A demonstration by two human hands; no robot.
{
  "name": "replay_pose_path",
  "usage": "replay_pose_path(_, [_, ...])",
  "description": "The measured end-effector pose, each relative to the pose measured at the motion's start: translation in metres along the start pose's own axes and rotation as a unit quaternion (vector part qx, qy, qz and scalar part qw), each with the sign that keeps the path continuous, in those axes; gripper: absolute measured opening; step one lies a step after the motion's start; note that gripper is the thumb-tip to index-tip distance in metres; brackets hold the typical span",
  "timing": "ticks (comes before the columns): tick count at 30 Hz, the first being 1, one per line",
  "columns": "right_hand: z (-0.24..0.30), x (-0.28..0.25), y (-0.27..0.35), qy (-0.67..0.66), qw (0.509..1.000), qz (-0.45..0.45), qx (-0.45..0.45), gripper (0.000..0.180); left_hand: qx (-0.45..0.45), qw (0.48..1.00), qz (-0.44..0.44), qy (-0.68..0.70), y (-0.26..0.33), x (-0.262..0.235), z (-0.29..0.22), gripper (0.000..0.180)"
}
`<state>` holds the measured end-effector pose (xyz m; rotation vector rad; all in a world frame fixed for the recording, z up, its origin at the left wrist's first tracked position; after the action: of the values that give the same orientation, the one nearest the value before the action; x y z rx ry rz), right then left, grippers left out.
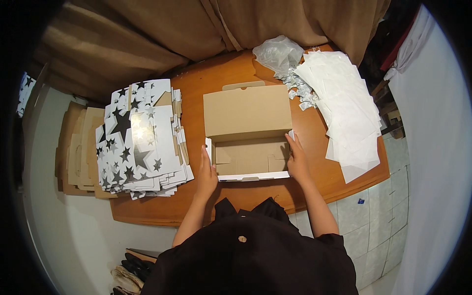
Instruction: Folding flat cardboard into shoe boxes, placing tissue paper inside, and stacking them on a wall shelf.
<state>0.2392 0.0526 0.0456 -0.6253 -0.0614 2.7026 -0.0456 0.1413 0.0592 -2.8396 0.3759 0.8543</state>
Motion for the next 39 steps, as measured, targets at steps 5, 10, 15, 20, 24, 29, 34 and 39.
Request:
replay_pose_path(5, [0.030,0.000,-0.005,0.274,0.961,-0.005,-0.037,0.056,-0.089,0.991,0.064,-0.077,-0.004,0.005,0.014,0.062])
replay_pose_path(10, [0.091,-0.006,-0.027,0.266,0.934,-0.061,-0.231,0.035,0.028,0.954,-0.003,-0.300,-0.017,-0.002,-0.030,0.060])
replay_pose_path(15, [0.019,0.082,-0.019,0.366,0.847,0.381,-0.064,0.019,0.115,0.856,0.370,-0.343,-0.024,0.063,-0.025,0.048])
replay_pose_path(20, [-0.006,0.101,0.004,0.440,0.724,0.531,-0.005,0.026,-0.013,0.723,0.522,-0.452,-0.014,0.110,0.046,0.056])
replay_pose_path(24, [-0.017,0.099,0.011,0.392,0.742,0.540,0.062,0.034,-0.066,0.709,0.542,-0.445,-0.010,0.108,0.053,0.070])
replay_pose_path(29, [-0.013,0.117,0.019,0.430,0.692,0.576,0.076,0.048,-0.079,0.739,0.479,-0.467,-0.002,0.123,0.074,0.092])
replay_pose_path(34, [0.024,0.092,-0.006,0.358,0.886,0.293,-0.029,0.049,-0.089,0.748,0.519,-0.404,-0.012,0.121,0.065,0.079])
replay_pose_path(39, [0.100,0.048,0.049,0.264,0.941,0.198,-0.078,0.041,0.002,0.952,0.301,0.047,-0.040,0.072,-0.023,0.055])
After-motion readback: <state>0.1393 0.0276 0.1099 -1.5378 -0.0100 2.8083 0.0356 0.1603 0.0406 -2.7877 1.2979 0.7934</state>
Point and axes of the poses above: each hand's wrist, its own y-axis away from the middle knuckle, its own x-axis out of the palm, z = x × y, the point moved 8 cm from there along -y, towards the middle knuckle, and after that the axes turned 8 degrees about -x, right-handed, at the moved point
